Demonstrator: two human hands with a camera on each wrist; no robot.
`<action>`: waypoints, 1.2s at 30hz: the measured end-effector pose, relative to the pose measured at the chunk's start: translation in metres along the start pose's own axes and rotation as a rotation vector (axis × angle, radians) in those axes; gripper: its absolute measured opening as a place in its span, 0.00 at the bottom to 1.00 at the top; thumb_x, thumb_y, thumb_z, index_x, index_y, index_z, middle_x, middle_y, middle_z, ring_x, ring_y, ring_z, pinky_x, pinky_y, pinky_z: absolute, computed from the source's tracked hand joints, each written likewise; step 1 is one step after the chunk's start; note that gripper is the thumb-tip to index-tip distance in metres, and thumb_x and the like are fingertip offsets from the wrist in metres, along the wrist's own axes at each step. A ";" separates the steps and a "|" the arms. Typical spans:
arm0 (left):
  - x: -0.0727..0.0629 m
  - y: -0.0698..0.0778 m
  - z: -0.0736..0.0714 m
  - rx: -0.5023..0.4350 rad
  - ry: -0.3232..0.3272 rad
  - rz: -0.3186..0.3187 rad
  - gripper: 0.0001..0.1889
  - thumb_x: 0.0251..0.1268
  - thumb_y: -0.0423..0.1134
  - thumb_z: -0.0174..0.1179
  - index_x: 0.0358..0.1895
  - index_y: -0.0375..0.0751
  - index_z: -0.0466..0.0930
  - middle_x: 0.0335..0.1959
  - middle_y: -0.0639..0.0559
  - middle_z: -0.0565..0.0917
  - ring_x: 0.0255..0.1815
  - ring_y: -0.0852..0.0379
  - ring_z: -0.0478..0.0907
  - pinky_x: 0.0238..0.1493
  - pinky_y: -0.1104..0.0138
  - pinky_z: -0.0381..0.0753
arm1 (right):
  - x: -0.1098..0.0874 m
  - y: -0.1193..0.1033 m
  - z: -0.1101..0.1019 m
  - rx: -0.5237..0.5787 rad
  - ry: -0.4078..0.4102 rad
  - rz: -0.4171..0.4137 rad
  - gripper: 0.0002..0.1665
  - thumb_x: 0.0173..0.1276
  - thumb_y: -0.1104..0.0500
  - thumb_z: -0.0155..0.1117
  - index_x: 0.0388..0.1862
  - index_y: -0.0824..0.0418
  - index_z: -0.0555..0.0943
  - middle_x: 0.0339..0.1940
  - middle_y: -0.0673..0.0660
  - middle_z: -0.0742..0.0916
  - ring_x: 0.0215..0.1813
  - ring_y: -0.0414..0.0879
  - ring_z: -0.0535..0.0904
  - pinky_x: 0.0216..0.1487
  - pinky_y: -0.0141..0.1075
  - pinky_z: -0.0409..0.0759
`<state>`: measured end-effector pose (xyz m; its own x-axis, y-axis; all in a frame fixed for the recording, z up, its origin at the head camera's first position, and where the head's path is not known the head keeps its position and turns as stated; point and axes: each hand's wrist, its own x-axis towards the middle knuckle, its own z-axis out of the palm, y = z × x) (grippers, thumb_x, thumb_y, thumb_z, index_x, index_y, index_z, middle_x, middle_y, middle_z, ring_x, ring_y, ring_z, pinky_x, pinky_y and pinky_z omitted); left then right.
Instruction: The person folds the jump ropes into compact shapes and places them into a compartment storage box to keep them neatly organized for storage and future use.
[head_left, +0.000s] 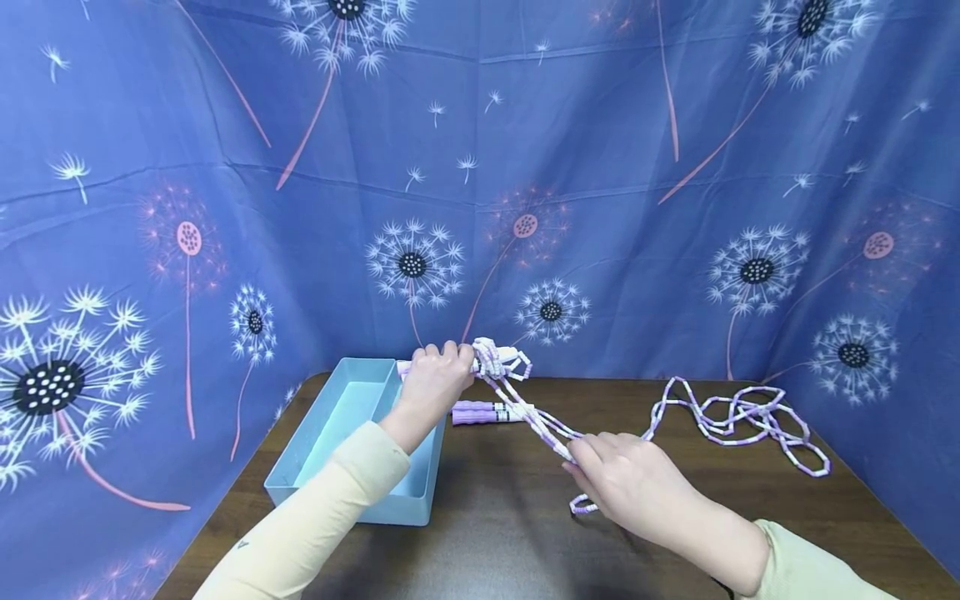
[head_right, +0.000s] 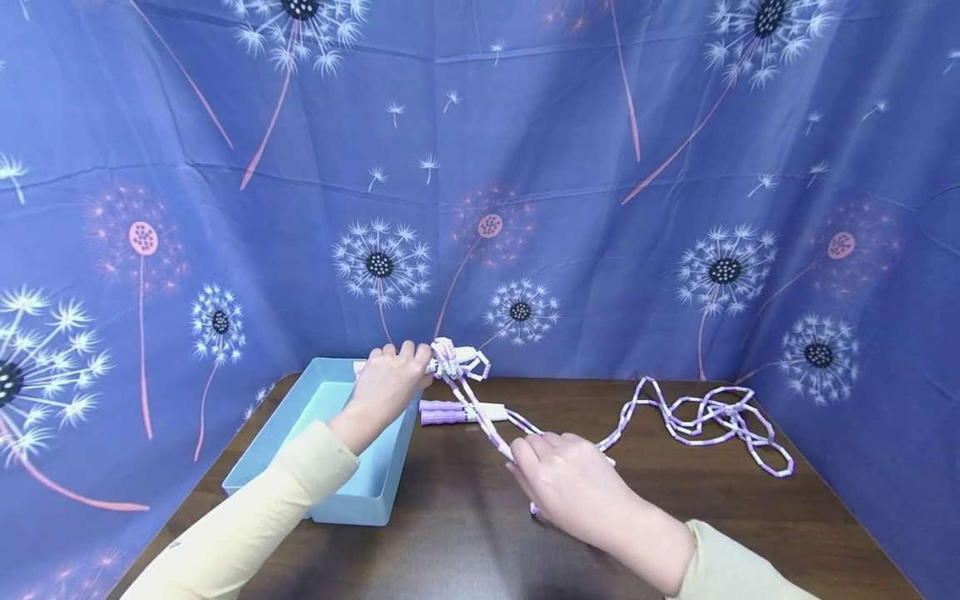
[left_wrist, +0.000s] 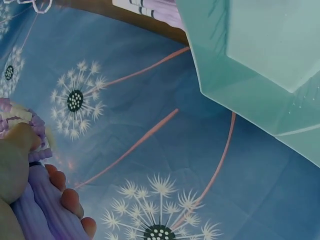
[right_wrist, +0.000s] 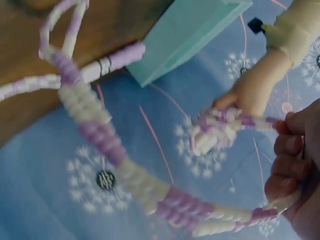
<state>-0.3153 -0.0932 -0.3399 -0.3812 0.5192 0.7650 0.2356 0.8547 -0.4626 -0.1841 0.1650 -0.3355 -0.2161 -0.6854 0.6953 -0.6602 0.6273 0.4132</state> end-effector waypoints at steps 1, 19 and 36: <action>-0.001 0.001 0.000 -0.002 -0.001 0.000 0.17 0.47 0.51 0.67 0.28 0.43 0.74 0.18 0.51 0.74 0.15 0.49 0.72 0.16 0.62 0.68 | 0.003 0.002 -0.003 -0.004 0.007 -0.030 0.22 0.77 0.52 0.36 0.25 0.58 0.70 0.16 0.47 0.71 0.15 0.43 0.66 0.16 0.33 0.60; -0.012 0.038 -0.015 -0.073 -0.068 0.190 0.12 0.50 0.48 0.65 0.27 0.45 0.74 0.18 0.51 0.73 0.16 0.52 0.71 0.16 0.64 0.68 | 0.049 0.037 -0.039 -0.127 0.118 -0.253 0.16 0.74 0.64 0.39 0.31 0.63 0.74 0.24 0.52 0.76 0.23 0.45 0.68 0.25 0.34 0.68; -0.015 0.066 -0.054 -0.152 -0.021 0.550 0.09 0.58 0.50 0.57 0.32 0.51 0.74 0.22 0.57 0.76 0.20 0.57 0.74 0.22 0.67 0.72 | 0.052 0.076 -0.035 -0.126 0.023 -0.269 0.19 0.76 0.55 0.39 0.32 0.63 0.75 0.25 0.53 0.74 0.26 0.47 0.67 0.26 0.36 0.63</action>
<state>-0.2455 -0.0447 -0.3575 -0.1834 0.8887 0.4203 0.5296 0.4495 -0.7193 -0.2203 0.1905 -0.2473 -0.0281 -0.8255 0.5637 -0.5964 0.4663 0.6533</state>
